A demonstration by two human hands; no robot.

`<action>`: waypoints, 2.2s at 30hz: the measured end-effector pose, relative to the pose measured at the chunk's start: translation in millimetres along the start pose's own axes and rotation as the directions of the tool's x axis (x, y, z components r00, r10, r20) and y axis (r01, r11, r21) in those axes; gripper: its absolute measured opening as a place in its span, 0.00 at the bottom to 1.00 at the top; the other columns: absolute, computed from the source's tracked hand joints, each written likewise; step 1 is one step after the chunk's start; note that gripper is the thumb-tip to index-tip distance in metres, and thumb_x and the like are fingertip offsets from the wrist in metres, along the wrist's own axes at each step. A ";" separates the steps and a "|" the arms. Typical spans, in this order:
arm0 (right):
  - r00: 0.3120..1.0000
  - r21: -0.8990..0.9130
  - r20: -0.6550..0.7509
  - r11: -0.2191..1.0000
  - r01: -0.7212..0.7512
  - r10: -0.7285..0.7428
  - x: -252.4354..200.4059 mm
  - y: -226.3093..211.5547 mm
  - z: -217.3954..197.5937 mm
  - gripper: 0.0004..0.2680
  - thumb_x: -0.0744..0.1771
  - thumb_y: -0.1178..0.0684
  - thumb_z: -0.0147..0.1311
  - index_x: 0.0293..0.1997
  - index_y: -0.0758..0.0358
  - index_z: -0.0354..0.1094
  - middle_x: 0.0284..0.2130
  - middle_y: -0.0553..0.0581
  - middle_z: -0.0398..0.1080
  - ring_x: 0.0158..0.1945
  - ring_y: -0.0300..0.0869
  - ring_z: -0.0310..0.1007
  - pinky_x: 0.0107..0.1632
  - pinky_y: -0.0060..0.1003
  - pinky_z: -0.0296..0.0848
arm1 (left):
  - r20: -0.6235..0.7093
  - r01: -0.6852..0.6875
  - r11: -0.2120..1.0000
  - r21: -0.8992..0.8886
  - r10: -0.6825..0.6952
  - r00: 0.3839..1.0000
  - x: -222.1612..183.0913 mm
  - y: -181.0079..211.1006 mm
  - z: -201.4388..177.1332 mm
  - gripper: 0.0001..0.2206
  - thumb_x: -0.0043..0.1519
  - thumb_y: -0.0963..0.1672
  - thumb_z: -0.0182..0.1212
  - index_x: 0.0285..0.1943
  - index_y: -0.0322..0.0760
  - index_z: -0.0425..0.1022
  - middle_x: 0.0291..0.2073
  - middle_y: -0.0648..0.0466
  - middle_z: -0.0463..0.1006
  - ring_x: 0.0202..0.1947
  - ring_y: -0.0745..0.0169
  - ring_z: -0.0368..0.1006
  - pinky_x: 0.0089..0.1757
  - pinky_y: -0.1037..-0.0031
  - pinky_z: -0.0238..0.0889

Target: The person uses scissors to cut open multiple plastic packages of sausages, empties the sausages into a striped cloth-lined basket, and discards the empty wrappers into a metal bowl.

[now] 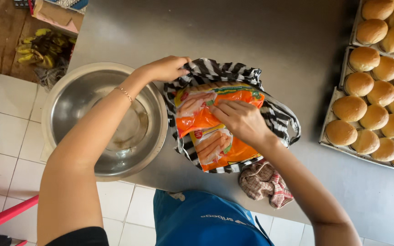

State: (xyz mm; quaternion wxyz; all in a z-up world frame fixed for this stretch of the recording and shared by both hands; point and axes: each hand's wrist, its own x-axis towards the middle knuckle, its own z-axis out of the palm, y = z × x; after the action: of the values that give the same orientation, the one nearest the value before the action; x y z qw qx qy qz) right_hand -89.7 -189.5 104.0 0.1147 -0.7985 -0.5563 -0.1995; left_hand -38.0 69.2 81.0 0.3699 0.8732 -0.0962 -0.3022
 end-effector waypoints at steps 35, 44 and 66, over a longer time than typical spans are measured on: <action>0.963 0.194 0.211 0.958 -0.210 0.168 49.3 -44.3 -42.9 0.16 0.66 0.46 0.45 0.54 0.68 0.53 0.46 0.63 0.59 0.50 0.52 0.58 0.50 0.44 0.58 | -0.948 0.234 0.956 0.178 0.103 0.302 -259.9 -47.6 51.5 0.17 0.68 0.43 0.49 0.59 0.21 0.59 0.51 0.34 0.66 0.50 0.39 0.59 0.49 0.57 0.49; 0.620 0.295 0.595 0.578 -0.761 0.512 73.6 -129.9 61.1 0.31 0.63 0.38 0.46 0.65 0.66 0.32 0.23 0.72 0.70 0.27 0.64 0.72 0.38 0.57 0.69 | -0.795 -0.423 0.695 -0.581 -0.596 0.113 -226.6 -108.7 142.4 0.22 0.60 0.41 0.53 0.63 0.38 0.52 0.58 0.45 0.60 0.60 0.51 0.55 0.57 0.63 0.46; 0.685 0.566 -0.295 0.699 -0.437 0.666 -20.0 49.8 -114.2 0.27 0.69 0.76 0.39 0.71 0.49 0.33 0.71 0.51 0.39 0.76 0.47 0.40 0.79 0.43 0.43 | -0.569 -0.107 0.994 -0.008 0.084 0.818 -44.8 0.6 8.8 0.27 0.55 0.49 0.59 0.58 0.34 0.53 0.53 0.46 0.58 0.56 0.49 0.49 0.51 0.58 0.50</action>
State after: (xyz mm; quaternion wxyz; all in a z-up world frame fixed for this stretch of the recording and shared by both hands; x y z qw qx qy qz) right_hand -71.1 -270.3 199.1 0.4866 -0.8060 -0.2640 -0.2097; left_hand -79.1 81.2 97.1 0.4135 0.9102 -0.0195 -0.0117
